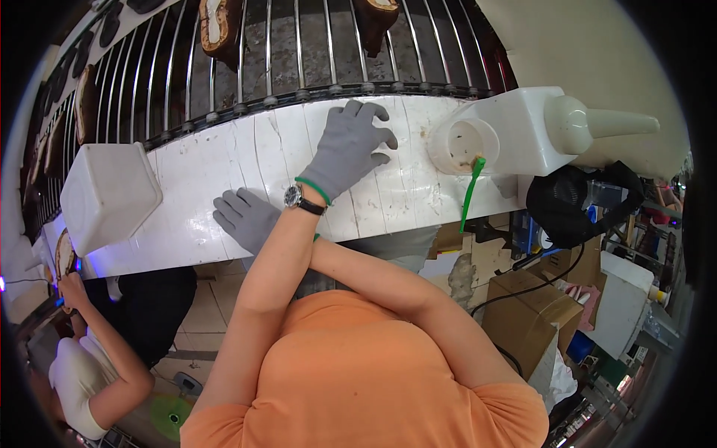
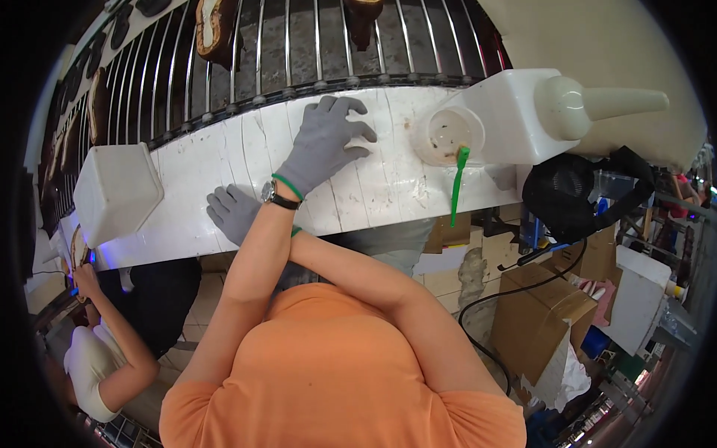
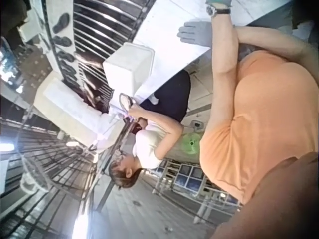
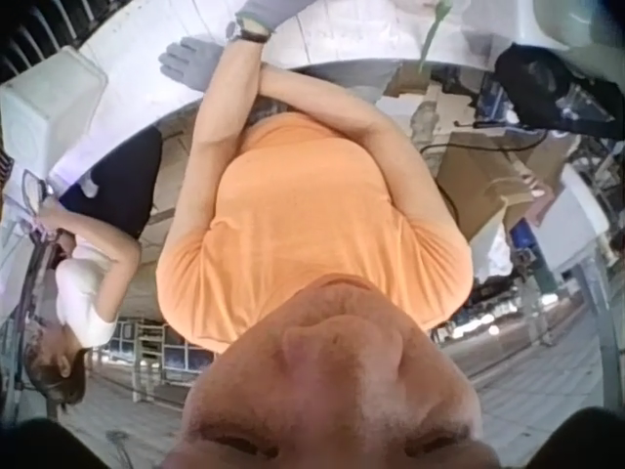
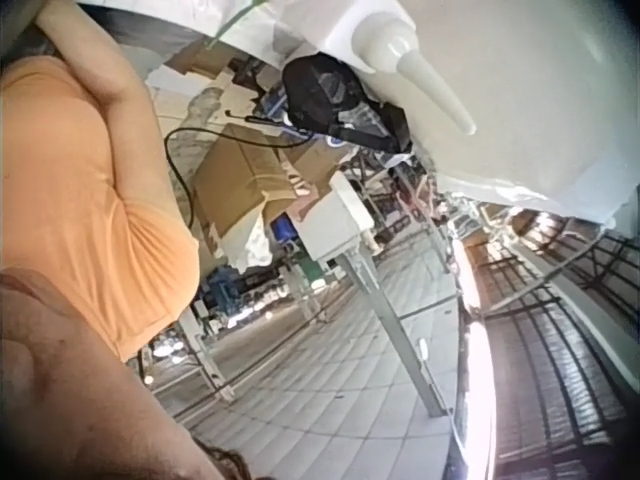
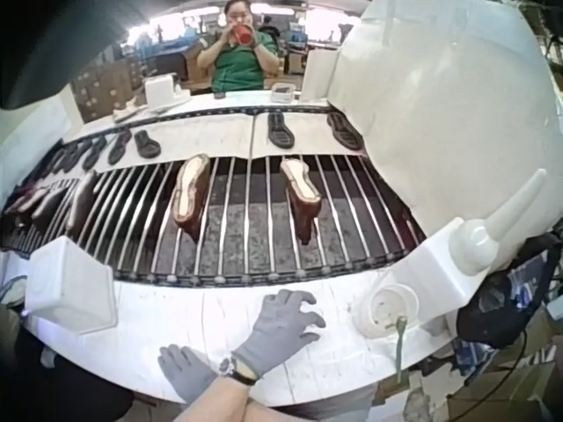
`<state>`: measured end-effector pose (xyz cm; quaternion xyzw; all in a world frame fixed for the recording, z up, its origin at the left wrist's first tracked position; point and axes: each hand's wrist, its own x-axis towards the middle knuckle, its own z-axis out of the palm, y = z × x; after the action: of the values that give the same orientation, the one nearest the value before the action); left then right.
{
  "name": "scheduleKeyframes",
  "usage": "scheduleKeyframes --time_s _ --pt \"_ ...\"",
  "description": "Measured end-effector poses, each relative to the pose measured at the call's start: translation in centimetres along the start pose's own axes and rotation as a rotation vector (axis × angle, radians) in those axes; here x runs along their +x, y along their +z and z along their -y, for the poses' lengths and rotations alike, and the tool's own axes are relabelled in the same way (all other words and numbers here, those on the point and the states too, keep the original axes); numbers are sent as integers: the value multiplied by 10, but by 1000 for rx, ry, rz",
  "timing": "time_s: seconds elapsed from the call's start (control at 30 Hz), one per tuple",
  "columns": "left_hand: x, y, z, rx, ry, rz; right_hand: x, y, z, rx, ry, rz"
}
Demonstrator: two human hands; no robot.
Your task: Applying glue or adhesive to the edges of leather boot uppers using a small brush.
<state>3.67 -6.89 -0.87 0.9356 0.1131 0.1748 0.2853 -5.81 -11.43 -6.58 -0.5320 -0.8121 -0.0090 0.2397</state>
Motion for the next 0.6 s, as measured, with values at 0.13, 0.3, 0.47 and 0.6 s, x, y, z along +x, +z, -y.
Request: scheduleKeyframes --time_s 0.13,0.3,0.47,0.6 --pt "5 2 3 28 3 -6 1 -10 -3 69 -3 -9" --pt "5 6 3 74 4 -58 4 -7 -3 80 13 -3" --pt "3 9 1 58 -13 -50 5 -6 -1 28 18 0" --pt "2 13 -1 55 -39 -19 4 -12 -2 26 15 -1"
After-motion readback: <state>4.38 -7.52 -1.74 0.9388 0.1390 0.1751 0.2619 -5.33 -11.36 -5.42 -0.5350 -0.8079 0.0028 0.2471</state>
